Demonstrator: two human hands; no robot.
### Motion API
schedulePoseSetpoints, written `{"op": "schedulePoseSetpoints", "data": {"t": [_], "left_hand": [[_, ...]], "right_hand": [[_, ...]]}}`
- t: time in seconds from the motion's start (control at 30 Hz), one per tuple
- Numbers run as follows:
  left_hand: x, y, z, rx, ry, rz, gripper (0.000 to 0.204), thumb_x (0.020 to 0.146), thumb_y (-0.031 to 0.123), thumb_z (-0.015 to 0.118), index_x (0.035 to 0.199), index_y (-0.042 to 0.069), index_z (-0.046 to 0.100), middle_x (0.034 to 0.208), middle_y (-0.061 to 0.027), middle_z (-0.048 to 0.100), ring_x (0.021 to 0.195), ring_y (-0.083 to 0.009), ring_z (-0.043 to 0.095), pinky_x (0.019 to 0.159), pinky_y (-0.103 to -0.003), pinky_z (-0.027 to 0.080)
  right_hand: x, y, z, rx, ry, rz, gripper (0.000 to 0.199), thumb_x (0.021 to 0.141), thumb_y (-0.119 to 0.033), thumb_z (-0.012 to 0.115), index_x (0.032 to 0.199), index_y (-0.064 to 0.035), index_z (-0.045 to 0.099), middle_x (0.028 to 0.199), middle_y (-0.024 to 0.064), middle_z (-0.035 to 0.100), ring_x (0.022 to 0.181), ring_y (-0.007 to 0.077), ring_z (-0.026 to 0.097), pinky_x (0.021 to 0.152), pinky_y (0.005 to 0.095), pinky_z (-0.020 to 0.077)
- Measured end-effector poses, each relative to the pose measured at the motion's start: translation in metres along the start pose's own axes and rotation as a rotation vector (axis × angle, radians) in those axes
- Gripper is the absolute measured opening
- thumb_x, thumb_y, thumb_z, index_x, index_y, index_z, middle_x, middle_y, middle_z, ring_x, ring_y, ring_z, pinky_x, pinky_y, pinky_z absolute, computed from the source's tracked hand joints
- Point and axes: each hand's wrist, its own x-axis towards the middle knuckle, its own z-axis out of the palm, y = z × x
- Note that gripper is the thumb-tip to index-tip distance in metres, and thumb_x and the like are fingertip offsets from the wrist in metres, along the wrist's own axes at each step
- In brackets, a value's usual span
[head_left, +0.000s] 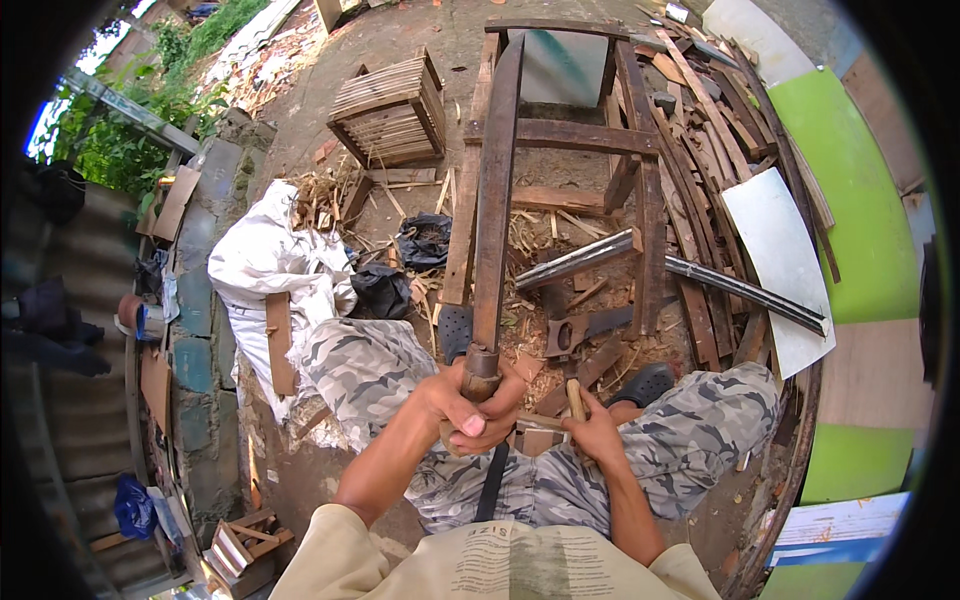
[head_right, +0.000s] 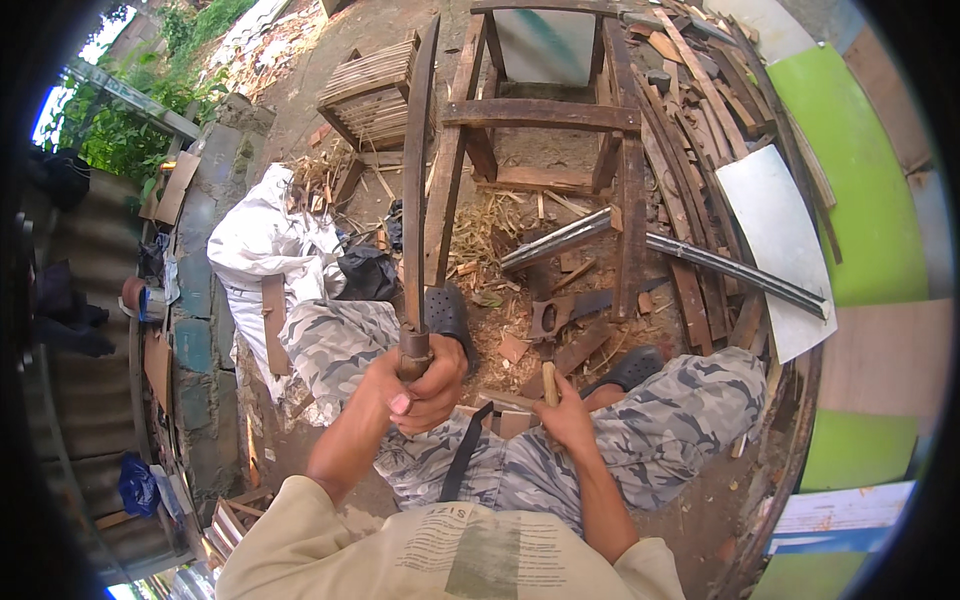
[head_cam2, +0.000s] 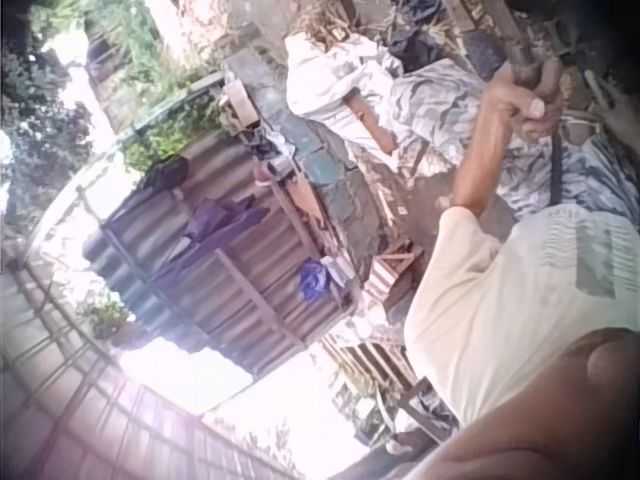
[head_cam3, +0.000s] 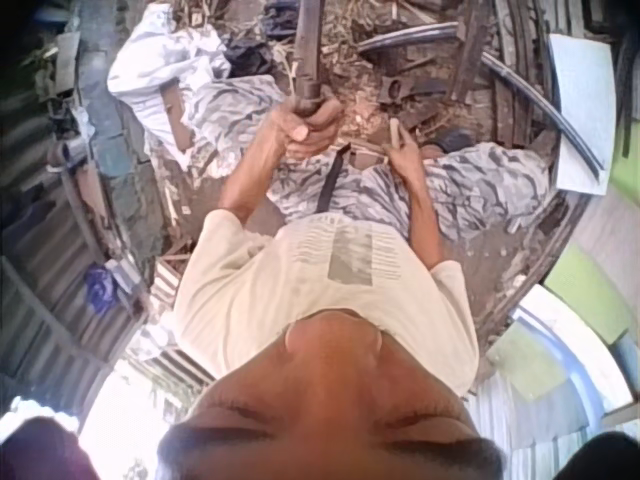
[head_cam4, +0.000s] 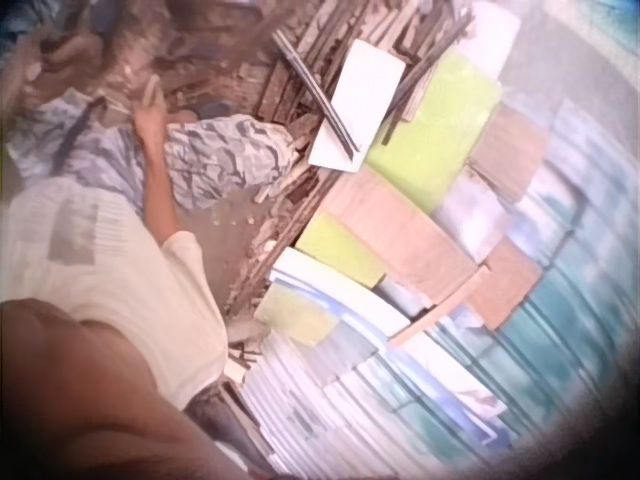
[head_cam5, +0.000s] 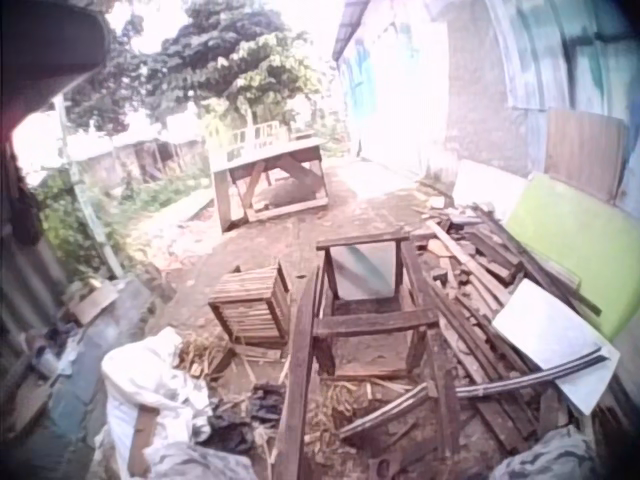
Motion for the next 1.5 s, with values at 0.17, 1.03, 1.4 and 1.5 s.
{"op": "schedulePoseSetpoints", "data": {"t": [0.17, 1.03, 1.4, 1.5], "left_hand": [[0.017, -0.011, -0.015, -0.113, -0.311, 0.011, 0.020, 0.084, 0.005, 0.068, 0.076, 0.001, 0.049, 0.062, -0.0070, 0.057, 0.051, -0.0203, 0.063, 0.047, -0.032, 0.055], [0.057, -0.023, 0.007, -0.195, -0.486, -0.070, 0.044, 0.090, 0.034, 0.063, 0.065, -0.001, 0.052, 0.050, -0.0049, 0.051, 0.039, -0.0176, 0.055, 0.037, -0.029, 0.050], [0.060, -0.026, -0.004, -0.253, -0.576, -0.172, 0.046, 0.092, 0.036, 0.061, 0.067, -0.001, 0.053, 0.054, -0.0053, 0.053, 0.042, -0.0191, 0.058, 0.039, -0.030, 0.052], [0.055, -0.024, -0.004, -0.188, -0.428, -0.145, 0.056, 0.093, 0.046, 0.061, 0.065, -0.001, 0.051, 0.051, -0.0057, 0.051, 0.039, -0.0184, 0.054, 0.037, -0.031, 0.050]], "right_hand": [[0.002, 0.013, 0.008, -0.137, 0.080, -0.076, 0.081, 0.076, -0.024, 0.072, 0.150, -0.0046, 0.044, 0.103, 0.0203, 0.071, 0.083, 0.0269, 0.071, 0.077, 0.0361, 0.0551], [-0.012, -0.017, -0.002, -0.154, 0.047, 0.017, 0.079, 0.077, -0.029, 0.074, 0.146, -0.0020, 0.046, 0.120, 0.0310, 0.065, 0.112, 0.0439, 0.064, 0.095, 0.0441, 0.0498], [-0.013, -0.013, -0.004, -0.232, 0.043, 0.044, 0.081, 0.076, -0.027, 0.075, 0.146, -0.0012, 0.044, 0.113, 0.0333, 0.066, 0.107, 0.0474, 0.064, 0.092, 0.0481, 0.0507], [-0.013, -0.013, -0.006, -0.245, 0.028, 0.063, 0.081, 0.076, -0.027, 0.075, 0.146, -0.0001, 0.043, 0.112, 0.0343, 0.066, 0.106, 0.0485, 0.064, 0.092, 0.0492, 0.0507]]}}
